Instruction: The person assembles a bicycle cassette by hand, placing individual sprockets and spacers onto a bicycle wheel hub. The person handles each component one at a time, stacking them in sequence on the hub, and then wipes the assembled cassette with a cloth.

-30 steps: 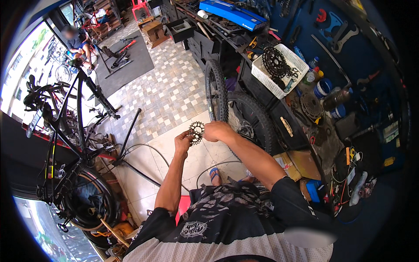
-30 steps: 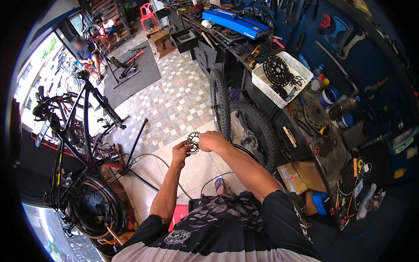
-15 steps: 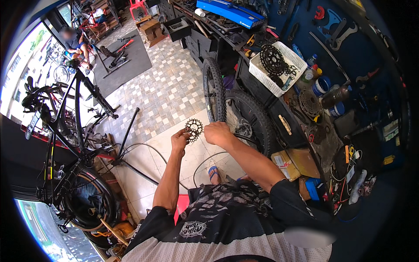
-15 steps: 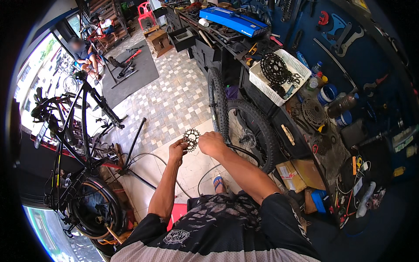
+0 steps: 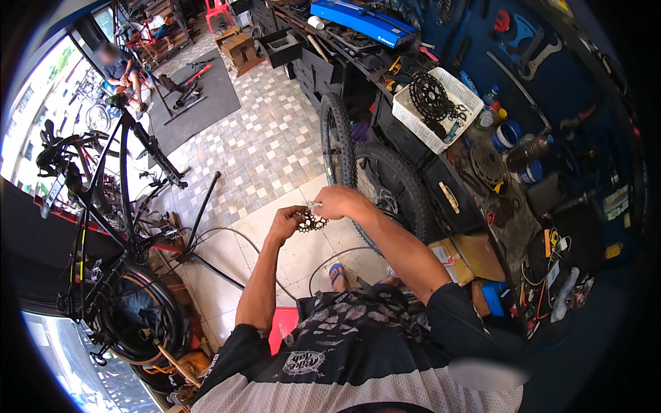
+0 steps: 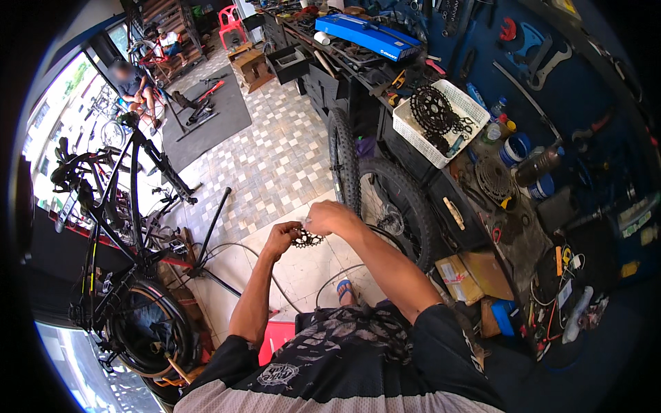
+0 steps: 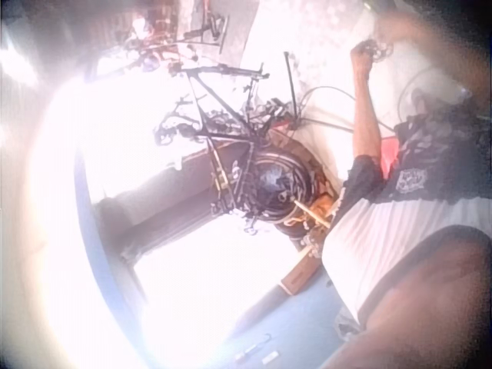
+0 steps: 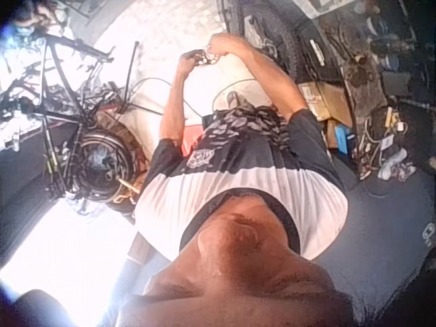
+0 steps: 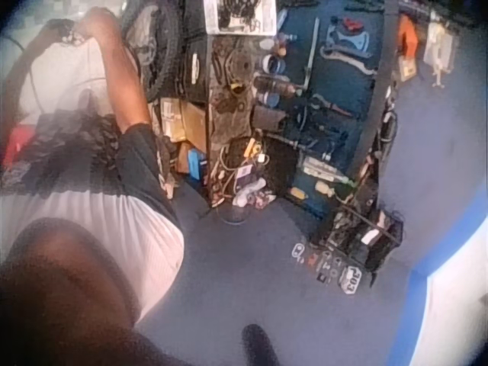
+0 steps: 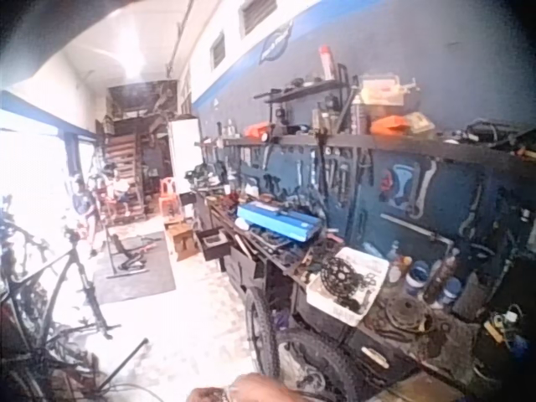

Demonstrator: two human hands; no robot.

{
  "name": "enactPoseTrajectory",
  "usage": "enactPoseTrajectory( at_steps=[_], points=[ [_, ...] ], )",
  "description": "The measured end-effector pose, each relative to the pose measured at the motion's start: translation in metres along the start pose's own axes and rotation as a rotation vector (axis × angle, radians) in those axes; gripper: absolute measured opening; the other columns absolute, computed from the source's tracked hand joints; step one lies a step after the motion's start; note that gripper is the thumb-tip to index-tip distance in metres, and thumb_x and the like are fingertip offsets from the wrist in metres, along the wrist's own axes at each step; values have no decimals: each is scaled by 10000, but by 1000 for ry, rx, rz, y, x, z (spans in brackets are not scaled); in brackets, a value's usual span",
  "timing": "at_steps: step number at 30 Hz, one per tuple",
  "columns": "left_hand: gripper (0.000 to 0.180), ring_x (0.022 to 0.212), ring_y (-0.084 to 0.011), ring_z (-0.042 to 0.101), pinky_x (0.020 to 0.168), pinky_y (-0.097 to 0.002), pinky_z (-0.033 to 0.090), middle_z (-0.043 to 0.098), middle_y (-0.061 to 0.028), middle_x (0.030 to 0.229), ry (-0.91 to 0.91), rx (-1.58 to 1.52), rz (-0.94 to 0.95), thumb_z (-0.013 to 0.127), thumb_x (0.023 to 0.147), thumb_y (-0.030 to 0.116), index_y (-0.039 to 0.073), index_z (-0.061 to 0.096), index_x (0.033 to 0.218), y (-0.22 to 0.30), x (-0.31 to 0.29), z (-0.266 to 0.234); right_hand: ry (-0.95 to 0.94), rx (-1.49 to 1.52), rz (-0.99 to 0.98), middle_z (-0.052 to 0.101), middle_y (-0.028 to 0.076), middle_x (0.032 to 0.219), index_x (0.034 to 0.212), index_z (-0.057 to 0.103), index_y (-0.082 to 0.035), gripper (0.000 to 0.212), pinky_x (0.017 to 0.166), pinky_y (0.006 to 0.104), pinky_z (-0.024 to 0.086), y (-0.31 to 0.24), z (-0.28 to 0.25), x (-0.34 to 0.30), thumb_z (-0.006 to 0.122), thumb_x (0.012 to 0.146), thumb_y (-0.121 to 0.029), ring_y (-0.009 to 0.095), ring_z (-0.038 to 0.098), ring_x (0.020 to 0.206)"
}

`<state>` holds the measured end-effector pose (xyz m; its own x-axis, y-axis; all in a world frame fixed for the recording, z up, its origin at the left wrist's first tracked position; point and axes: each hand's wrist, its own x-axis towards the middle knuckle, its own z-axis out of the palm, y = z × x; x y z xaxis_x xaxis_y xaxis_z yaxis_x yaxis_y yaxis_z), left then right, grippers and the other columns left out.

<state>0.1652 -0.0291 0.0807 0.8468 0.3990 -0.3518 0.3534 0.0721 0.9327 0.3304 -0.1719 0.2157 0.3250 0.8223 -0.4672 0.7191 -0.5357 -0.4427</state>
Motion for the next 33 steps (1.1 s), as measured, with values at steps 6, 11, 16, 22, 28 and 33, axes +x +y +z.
enactPoseTrajectory(
  at_steps=[6, 11, 16, 22, 28, 33],
  points=[
    [321, 858, -78, 611, 806, -270, 511, 744, -4, 1044, -192, 63, 103, 717, 947, 72, 10, 715, 1262, 44, 1, -11, 147, 242, -3, 730, 203, 820, 924, 744, -8, 381, 753, 442, 556, 31, 7, 15, 763, 764, -354, 343, 725, 797],
    [351, 853, -129, 662, 723, -275, 556, 746, -65, 1030, 73, -107, 13, 770, 919, 112, -14, 714, 1242, 47, 2, -4, 376, 571, -33, 718, 171, 778, 939, 721, 16, 314, 681, 420, 532, 49, 30, 19, 754, 812, -269, 281, 697, 709],
    [333, 850, -134, 651, 732, -276, 536, 726, -68, 1016, 149, -462, -46, 739, 953, 143, -38, 672, 1225, 29, -6, 25, 460, 993, -17, 687, 70, 732, 940, 706, 3, 237, 548, 345, 472, 51, 49, 10, 773, 864, -211, 159, 600, 596],
    [260, 855, -148, 701, 685, -278, 557, 746, -62, 988, 227, -582, -58, 739, 950, 141, 0, 678, 1160, 26, -8, 34, 376, 945, 55, 703, 134, 899, 1083, 646, -27, 377, 576, 375, 491, 54, 59, 4, 668, 988, -392, 227, 644, 698],
    [280, 825, -141, 710, 645, -283, 568, 753, -61, 982, 323, -428, -54, 735, 930, 75, -10, 665, 1187, 15, 0, 20, 166, 126, 198, 625, 304, 1309, 1297, 522, 51, 703, 1002, 551, 478, 40, 33, -15, 475, 1025, -596, 468, 612, 1217],
    [302, 830, -136, 708, 644, -275, 563, 757, -77, 1014, 341, -377, -72, 733, 920, 48, -4, 673, 1211, 4, 1, 17, 9, -14, 59, 617, 307, 1333, 1396, 541, -7, 573, 1039, 513, 481, 4, 12, -33, 519, 1018, -438, 430, 626, 1222]
  ],
)
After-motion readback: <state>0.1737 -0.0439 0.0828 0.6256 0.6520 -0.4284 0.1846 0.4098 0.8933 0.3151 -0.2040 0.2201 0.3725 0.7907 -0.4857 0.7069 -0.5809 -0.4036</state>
